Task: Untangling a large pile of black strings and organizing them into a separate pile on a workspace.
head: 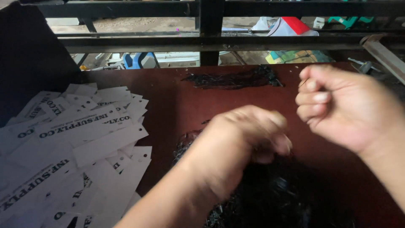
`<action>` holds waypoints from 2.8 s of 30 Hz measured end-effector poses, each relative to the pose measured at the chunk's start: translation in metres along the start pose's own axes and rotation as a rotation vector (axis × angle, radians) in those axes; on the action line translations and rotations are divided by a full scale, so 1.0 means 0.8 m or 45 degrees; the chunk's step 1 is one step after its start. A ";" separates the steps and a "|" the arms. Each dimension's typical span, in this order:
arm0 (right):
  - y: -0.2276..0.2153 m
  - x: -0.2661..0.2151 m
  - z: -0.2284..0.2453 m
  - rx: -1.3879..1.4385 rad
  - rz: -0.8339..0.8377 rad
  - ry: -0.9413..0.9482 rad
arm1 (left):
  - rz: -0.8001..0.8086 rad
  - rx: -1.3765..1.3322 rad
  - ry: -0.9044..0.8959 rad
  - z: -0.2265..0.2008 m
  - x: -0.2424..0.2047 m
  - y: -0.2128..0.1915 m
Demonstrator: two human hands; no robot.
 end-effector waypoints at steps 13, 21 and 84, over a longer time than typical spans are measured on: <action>-0.028 -0.026 -0.016 -1.227 -0.360 -0.503 | -0.181 0.171 -0.366 -0.018 -0.010 -0.024; -0.062 -0.024 -0.025 -1.026 -0.545 -0.572 | -0.612 -0.171 -0.427 -0.001 0.014 -0.117; -0.025 0.134 0.002 -1.599 -0.749 -0.636 | -0.777 1.742 0.384 -0.083 0.154 -0.214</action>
Point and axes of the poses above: each hand's wrist, its own x-axis towards the middle knuckle, its own y-axis out of the palm, z = x × y, the point moved 9 cm from there along x, towards the middle knuckle, and after that the axes turned 8 degrees about -x, right-handed, at the moved point
